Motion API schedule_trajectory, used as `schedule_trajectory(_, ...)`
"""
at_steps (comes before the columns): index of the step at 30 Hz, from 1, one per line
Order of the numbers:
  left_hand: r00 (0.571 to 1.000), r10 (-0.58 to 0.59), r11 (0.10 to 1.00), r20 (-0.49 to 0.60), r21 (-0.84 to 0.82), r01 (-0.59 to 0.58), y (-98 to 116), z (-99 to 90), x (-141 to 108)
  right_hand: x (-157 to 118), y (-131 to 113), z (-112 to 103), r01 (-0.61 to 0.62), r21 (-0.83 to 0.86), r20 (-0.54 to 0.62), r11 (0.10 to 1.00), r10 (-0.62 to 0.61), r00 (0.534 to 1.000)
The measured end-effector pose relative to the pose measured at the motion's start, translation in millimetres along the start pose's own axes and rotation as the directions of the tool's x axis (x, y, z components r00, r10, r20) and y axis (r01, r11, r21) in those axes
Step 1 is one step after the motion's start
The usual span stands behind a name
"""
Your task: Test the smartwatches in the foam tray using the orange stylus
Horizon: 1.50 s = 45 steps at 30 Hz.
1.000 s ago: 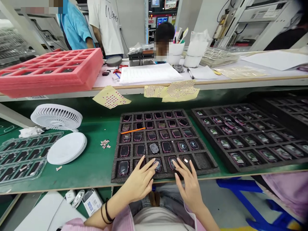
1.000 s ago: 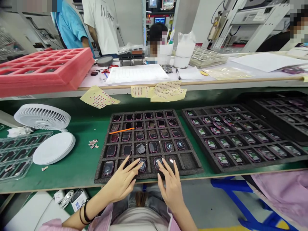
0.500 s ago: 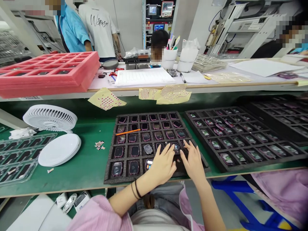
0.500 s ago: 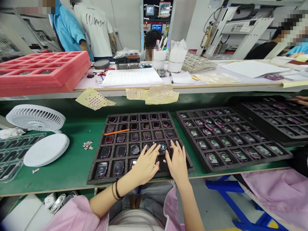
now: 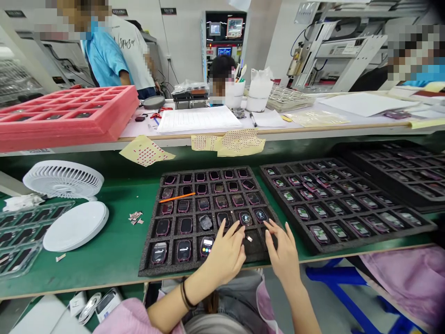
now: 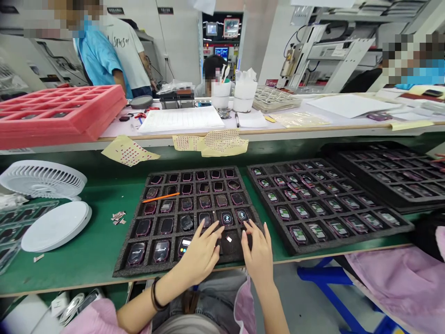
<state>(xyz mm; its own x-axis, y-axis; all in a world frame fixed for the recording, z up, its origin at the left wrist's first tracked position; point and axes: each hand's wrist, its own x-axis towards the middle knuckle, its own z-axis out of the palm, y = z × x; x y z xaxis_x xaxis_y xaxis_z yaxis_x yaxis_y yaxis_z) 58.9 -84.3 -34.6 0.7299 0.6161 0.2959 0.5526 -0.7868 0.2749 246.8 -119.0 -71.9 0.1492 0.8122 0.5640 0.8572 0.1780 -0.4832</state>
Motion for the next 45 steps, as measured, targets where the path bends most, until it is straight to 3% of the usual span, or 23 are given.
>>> schedule_trajectory(4,0.995,-0.076,0.997,-0.063,-0.019,0.075,-20,-26.0,-27,6,-2,2,-0.041,0.009,0.009,0.999,0.041,0.999)
schedule_trajectory(8,0.969,-0.218,0.97,-0.117,0.081,0.228,-68,-48.2,-40,23,5,15,-0.071,-0.018,0.125,0.997,0.073,0.989)
schedule_trajectory(11,0.963,-0.243,0.953,-0.116,0.157,0.259,-98,-57.7,-41,30,12,23,-0.072,-0.049,0.178,0.996,0.08,0.981)
schedule_trajectory(16,0.985,-0.139,0.96,-0.102,0.23,0.16,-105,-66.5,-33,21,10,19,-0.066,-0.08,0.131,0.995,0.076,0.988)
schedule_trajectory(21,0.953,-0.284,0.921,-0.101,0.248,0.301,-126,-83.1,-32,13,-12,12,-0.022,-0.019,0.031,1.0,0.023,0.999)
schedule_trajectory(24,0.919,-0.387,0.877,-0.074,0.276,0.392,-153,-88.7,-32,17,-23,19,0.017,0.04,0.125,0.999,-0.021,0.992)
schedule_trajectory(28,0.89,-0.455,0.847,0.006,0.313,0.431,-178,-82.9,-24,22,-27,31,0.008,0.039,0.254,0.999,-0.018,0.967)
schedule_trajectory(33,0.888,-0.46,0.841,0.021,0.332,0.428,-190,-74.9,-14,15,-26,27,0.03,0.039,0.262,0.999,-0.039,0.964)
schedule_trajectory(37,0.904,-0.427,0.866,0.024,0.298,0.401,-195,-77.0,-11,7,-26,16,0.083,0.074,0.148,0.994,-0.094,0.985)
schedule_trajectory(40,0.916,-0.402,0.884,0.014,0.268,0.383,-196,-81.2,-11,6,-27,14,0.054,0.09,0.071,0.994,-0.061,0.996)
schedule_trajectory(43,0.904,-0.423,0.892,-0.062,0.149,0.427,-193,-89.4,-16,12,-36,19,0.029,0.11,0.07,0.994,-0.037,0.997)
schedule_trajectory(45,0.875,-0.461,0.886,-0.145,-0.024,0.463,-188,-98.1,-25,20,-52,26,0.022,0.141,0.086,0.99,-0.035,0.996)
